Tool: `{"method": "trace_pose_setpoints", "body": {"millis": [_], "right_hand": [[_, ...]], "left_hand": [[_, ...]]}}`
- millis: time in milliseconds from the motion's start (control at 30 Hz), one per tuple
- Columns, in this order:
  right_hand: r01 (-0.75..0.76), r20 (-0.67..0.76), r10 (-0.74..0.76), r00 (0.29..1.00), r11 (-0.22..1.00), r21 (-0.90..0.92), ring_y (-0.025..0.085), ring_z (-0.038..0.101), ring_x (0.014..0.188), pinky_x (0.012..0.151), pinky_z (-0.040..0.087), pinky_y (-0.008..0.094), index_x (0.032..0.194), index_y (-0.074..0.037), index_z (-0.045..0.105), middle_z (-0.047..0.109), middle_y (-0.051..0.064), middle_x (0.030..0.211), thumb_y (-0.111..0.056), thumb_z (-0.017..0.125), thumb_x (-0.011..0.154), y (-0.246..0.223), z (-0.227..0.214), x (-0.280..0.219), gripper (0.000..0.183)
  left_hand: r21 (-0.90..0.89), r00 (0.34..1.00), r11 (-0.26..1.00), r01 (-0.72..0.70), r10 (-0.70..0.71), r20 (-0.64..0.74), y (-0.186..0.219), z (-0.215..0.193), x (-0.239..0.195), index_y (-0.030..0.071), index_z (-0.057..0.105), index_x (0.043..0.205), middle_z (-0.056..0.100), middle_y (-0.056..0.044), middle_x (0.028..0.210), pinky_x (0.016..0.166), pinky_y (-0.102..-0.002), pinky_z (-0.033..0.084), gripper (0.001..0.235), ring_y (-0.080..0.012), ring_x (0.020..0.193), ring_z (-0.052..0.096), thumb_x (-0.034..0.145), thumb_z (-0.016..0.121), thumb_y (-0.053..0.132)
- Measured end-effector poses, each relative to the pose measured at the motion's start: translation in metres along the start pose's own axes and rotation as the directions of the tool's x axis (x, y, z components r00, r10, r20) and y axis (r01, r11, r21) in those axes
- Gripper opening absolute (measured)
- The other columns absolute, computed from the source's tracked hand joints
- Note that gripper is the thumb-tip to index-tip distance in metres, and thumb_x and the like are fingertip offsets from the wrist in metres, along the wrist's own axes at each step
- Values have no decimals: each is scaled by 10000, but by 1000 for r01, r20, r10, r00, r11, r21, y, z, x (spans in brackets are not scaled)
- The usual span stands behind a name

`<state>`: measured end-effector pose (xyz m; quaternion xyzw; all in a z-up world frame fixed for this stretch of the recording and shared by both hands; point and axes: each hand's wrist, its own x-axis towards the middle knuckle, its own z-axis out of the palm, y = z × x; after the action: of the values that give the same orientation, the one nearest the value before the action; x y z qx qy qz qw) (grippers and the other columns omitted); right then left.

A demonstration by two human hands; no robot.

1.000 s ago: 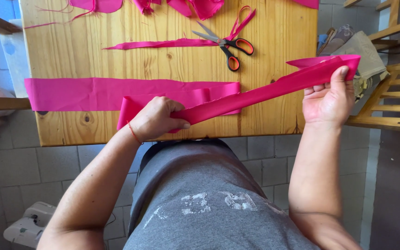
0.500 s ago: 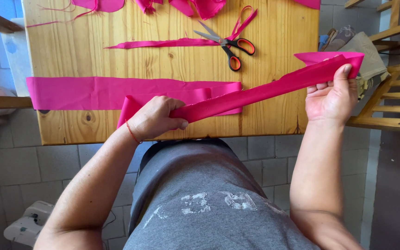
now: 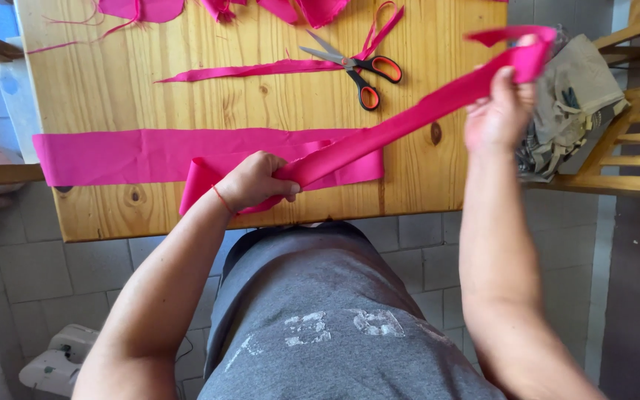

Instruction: Cutting a strip of pink fabric with scissors and then folding it lengthwise.

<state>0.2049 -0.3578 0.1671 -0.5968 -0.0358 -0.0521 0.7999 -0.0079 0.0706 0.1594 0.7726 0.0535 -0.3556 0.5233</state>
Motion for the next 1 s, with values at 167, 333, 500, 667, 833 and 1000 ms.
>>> {"method": "trace_pose_setpoints", "body": {"millis": [167, 333, 500, 667, 833, 1000], "right_hand": [[-442, -320, 397, 860, 893, -82, 174, 794, 709, 547, 635, 350, 1280, -247, 804, 820, -8, 948, -173, 820, 1160, 145, -41, 12, 141], [-601, -414, 489, 768, 774, -199, 182, 837, 832, 612, 695, 370, 1248, -253, 774, 856, 6, 1007, -199, 772, 1165, 163, -25, 10, 99], [-654, -385, 559, 734, 734, -181, 190, 852, 879, 740, 749, 425, 1183, -270, 702, 875, -9, 1054, -269, 773, 1173, 168, -32, 10, 72], [-387, -351, 196, 916, 665, -638, 424, 749, 1505, 1189, 692, 634, 1670, -129, 517, 734, 294, 1568, -577, 1033, 1173, 159, -72, -34, 845], [-743, -99, 757, 646, 593, -310, 287, 871, 875, 772, 702, 450, 1247, -130, 798, 907, 159, 1075, -485, 843, 1106, 79, 74, -180, 384], [-943, 404, 855, 325, 322, 77, 349, 880, 1206, 1097, 714, 580, 1283, -86, 819, 889, 171, 1292, -602, 893, 1029, 115, 116, -241, 580]], "left_hand": [[-34, 982, 981, 190, -191, -7, -34, 10, 27, 102, 945, 1019, 906, -25, 923, 745, -323, 545, 153, -132, 744, 655, 1078, 920, 241], [-52, 966, 965, 257, -258, -12, -34, 14, 29, 94, 926, 1079, 944, -35, 996, 928, -357, 628, 147, -156, 892, 802, 1080, 906, 239], [-113, 953, 947, 300, -302, -8, -28, 17, 25, 89, 923, 1126, 921, -44, 1016, 869, -362, 607, 145, -169, 886, 770, 1069, 927, 222], [-370, 970, 917, 147, -207, -125, -49, 37, 20, 60, 937, 933, 901, -103, 829, 759, -284, 547, 139, -225, 771, 815, 880, 982, 180], [-547, 975, 830, 110, -197, -103, -48, 53, 28, -2, 891, 901, 889, -177, 816, 697, -283, 572, 117, -261, 725, 836, 904, 975, 80], [-630, 982, 772, 81, -169, -82, -18, 66, 22, -19, 854, 919, 858, -157, 804, 609, -282, 587, 194, -246, 659, 806, 886, 1024, 69]]}}
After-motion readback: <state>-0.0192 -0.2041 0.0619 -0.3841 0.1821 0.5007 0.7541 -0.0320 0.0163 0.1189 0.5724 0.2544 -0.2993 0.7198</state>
